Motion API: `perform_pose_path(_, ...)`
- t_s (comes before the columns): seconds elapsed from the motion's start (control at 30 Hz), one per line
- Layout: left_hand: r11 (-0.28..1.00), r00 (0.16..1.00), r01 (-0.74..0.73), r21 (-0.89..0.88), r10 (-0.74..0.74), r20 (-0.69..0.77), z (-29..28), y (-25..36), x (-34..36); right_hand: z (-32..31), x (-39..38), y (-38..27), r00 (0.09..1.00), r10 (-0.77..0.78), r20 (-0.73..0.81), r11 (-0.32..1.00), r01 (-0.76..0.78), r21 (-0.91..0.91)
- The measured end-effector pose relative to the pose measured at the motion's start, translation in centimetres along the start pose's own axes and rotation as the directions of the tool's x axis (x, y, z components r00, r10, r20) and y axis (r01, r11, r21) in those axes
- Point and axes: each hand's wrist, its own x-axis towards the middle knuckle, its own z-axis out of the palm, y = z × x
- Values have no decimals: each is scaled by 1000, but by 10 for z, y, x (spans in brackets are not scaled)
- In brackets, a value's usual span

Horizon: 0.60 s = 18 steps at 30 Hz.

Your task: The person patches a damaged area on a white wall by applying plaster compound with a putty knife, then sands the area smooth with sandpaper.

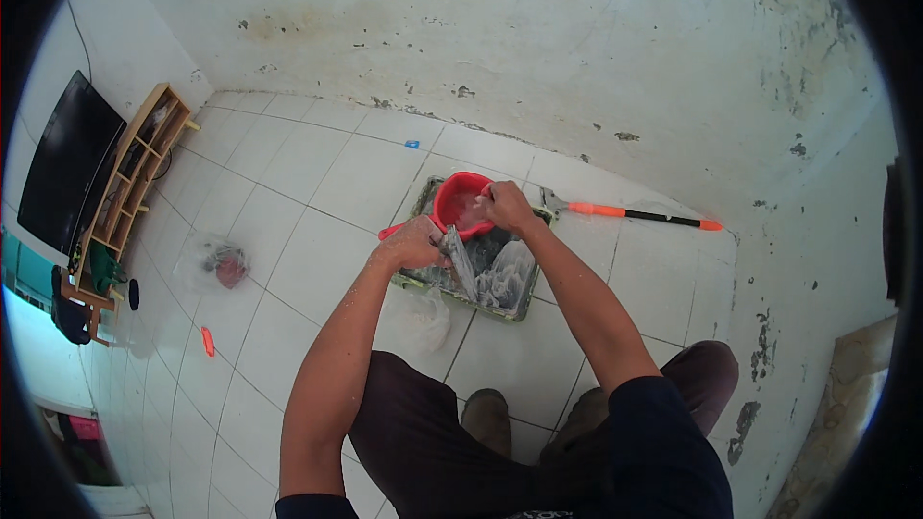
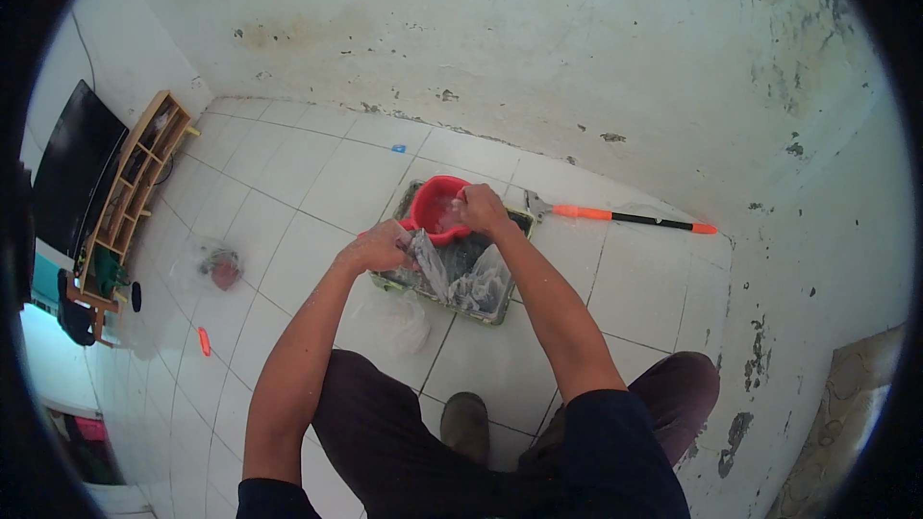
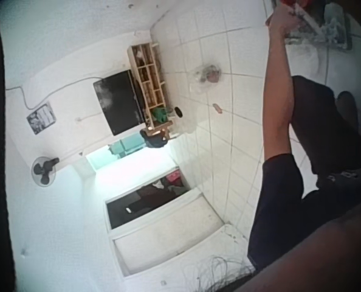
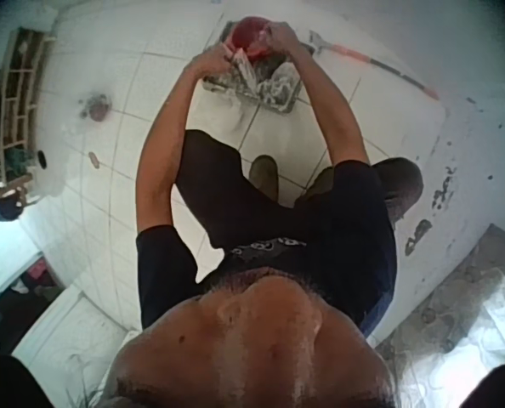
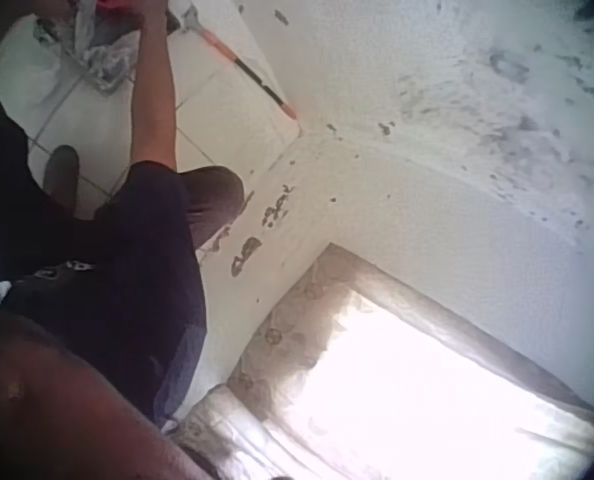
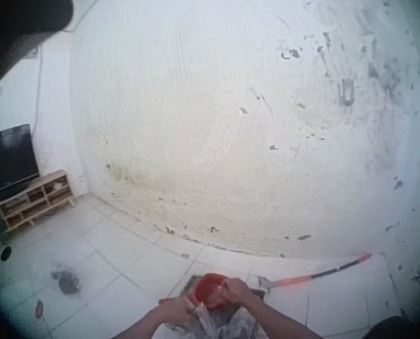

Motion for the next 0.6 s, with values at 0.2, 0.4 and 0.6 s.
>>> perform_pose_path(0.2, 997, 999, -32, 65, 33, -2, 1, -3, 3, 5, 1, -10, 1000, 13, -29, 1000, -12, 16)
perform_pose_path(0.4, 997, 997, -69, 25, 70, -22, 7, -11, 14, 8, -2, -16, 999, -9, -53, 999, 10, 31)
perform_pose_path(0.6, 991, 994, -99, 89, 95, 45, 10, 6, 27, 3, -2, 5, 997, -4, -81, 999, 8, 50)
